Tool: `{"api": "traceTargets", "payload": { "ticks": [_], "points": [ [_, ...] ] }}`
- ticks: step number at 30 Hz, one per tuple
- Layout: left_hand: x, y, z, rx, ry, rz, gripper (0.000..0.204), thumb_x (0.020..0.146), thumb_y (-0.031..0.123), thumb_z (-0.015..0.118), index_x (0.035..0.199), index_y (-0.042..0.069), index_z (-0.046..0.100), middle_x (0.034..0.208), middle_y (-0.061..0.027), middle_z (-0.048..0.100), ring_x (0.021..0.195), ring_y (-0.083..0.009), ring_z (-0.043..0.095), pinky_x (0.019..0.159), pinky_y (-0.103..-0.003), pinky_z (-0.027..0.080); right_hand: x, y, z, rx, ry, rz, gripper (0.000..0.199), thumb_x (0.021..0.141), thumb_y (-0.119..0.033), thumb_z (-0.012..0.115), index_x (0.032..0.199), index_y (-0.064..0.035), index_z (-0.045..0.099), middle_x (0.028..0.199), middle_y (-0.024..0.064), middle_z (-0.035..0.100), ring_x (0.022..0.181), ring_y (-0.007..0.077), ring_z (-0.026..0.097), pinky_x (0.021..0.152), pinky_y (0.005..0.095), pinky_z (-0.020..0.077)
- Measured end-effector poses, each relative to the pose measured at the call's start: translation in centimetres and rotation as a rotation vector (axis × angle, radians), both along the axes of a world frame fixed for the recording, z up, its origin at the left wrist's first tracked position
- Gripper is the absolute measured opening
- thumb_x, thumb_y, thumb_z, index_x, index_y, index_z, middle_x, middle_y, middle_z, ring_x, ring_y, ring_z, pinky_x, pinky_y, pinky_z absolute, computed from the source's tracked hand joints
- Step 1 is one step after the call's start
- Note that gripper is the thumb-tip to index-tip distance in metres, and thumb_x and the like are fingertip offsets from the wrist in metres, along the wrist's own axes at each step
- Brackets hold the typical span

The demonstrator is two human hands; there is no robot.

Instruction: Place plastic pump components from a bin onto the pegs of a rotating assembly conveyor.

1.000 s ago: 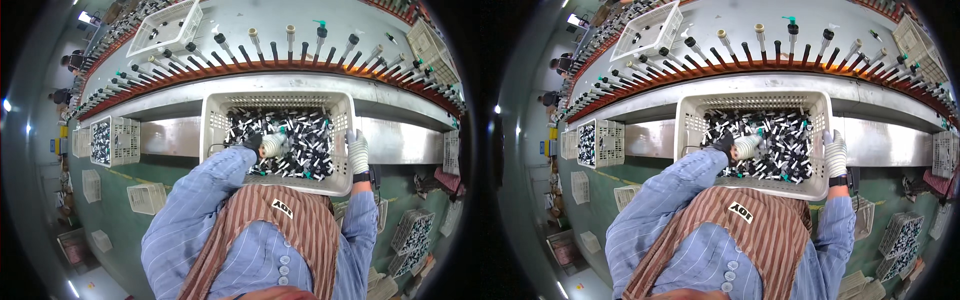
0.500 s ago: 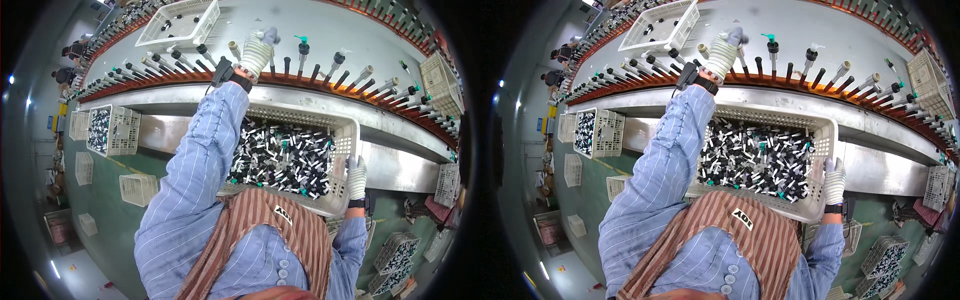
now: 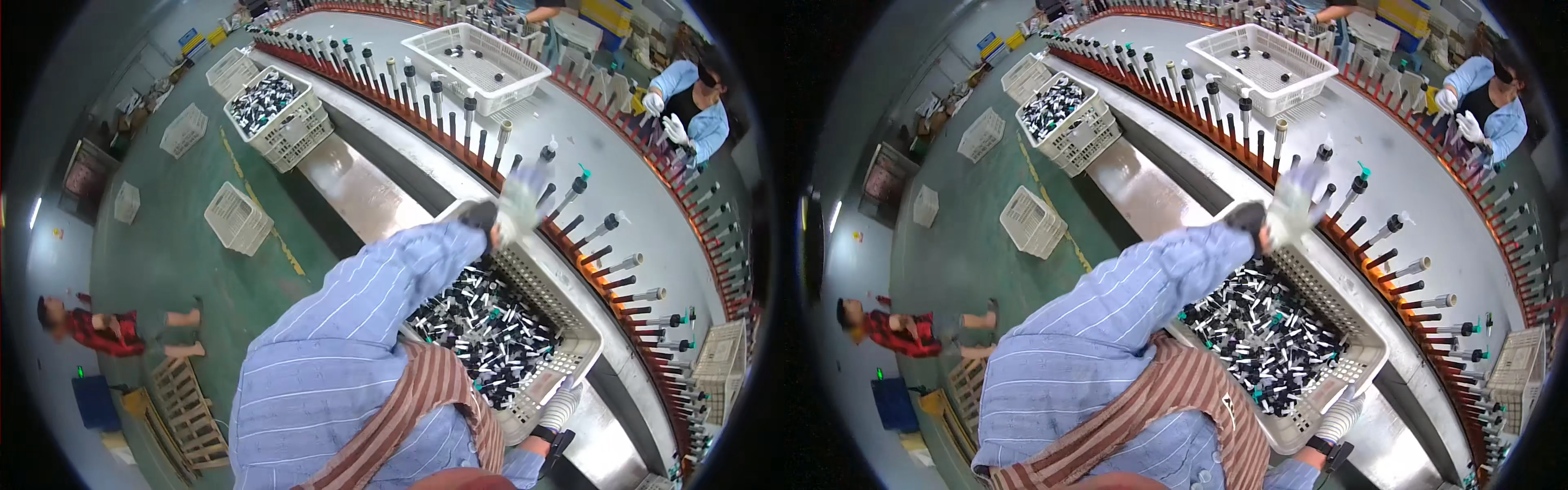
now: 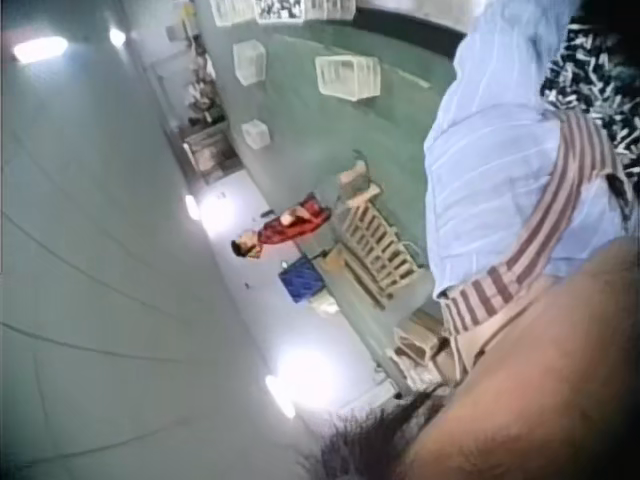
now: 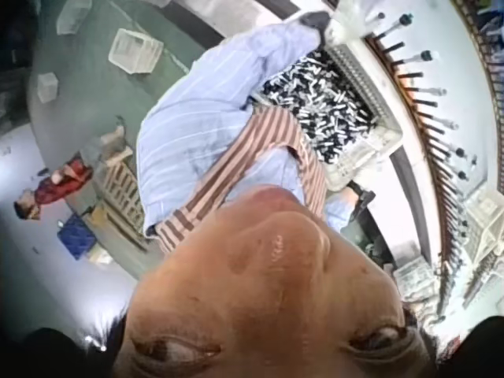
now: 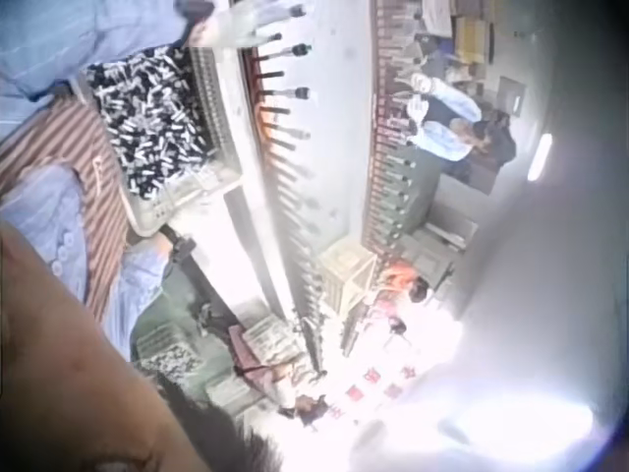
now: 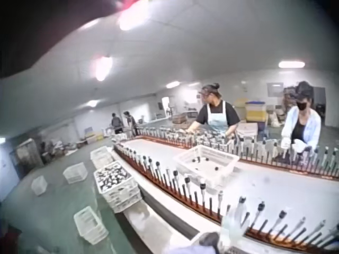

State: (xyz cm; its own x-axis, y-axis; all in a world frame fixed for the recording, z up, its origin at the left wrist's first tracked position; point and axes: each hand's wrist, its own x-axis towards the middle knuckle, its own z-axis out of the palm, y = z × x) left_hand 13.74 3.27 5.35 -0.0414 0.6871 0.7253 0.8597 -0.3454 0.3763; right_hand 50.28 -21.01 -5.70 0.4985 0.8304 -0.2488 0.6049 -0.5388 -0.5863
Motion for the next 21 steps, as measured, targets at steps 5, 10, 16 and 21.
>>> {"api": "traceTargets", "payload": {
  "ticks": [5, 10, 16, 21],
  "points": [
    [-2.0, -12.3, -15.9, -0.649, 0.532, -0.866, 0.010, 0.085, 0.009, 0.065, 0.078, 0.005, 0.071, 0.066, -0.0060, 0.068, 0.061, -0.0231, 0.064, 0.061, -0.035, 0.055, 0.5, 0.6, -1.4, 0.062, 0.044, 0.037, 0.053, 0.100, -0.032, 0.054, 0.131, 0.0104, 0.052, 0.118, 0.0306, 0.064, 0.109, 0.0413, 0.063, 0.095, 0.0429, 0.0470],
    [-15.8, -6.2, -20.2, -0.671, 0.408, -0.938, 0.012, 0.090, 0.013, 0.059, 0.092, 0.005, 0.067, 0.072, -0.0065, 0.068, 0.065, -0.0230, 0.064, 0.064, -0.036, 0.055, 1.5, -3.6, -1.2, 0.041, -0.005, -0.080, 0.052, 0.099, -0.035, 0.055, 0.128, 0.0086, 0.054, 0.114, 0.0286, 0.066, 0.104, 0.0425, 0.064, 0.092, 0.0449, 0.0486],
    [-18.2, -5.9, -32.8, -0.930, 0.107, -1.190, 0.024, 0.097, 0.018, 0.051, 0.113, 0.004, 0.061, 0.081, -0.0074, 0.069, 0.069, -0.0229, 0.065, 0.067, -0.038, 0.056, 0.5, 0.2, -2.5, 0.136, -0.175, 0.253, 0.033, 0.103, -0.027, 0.050, 0.104, 0.0035, 0.061, 0.086, 0.0243, 0.064, 0.077, 0.0388, 0.061, 0.067, 0.0453, 0.0494],
    [-4.0, -15.0, -30.9, -1.163, -0.052, -1.495, 0.033, 0.101, 0.021, 0.046, 0.126, 0.003, 0.058, 0.087, -0.0079, 0.069, 0.073, -0.0228, 0.066, 0.070, -0.040, 0.057, 0.9, -0.5, -0.4, -0.003, -0.201, -0.028, 0.053, 0.097, -0.045, 0.052, 0.112, 0.0054, 0.062, 0.099, 0.0354, 0.065, 0.097, 0.0511, 0.062, 0.085, 0.0535, 0.0495]
  ]
}}
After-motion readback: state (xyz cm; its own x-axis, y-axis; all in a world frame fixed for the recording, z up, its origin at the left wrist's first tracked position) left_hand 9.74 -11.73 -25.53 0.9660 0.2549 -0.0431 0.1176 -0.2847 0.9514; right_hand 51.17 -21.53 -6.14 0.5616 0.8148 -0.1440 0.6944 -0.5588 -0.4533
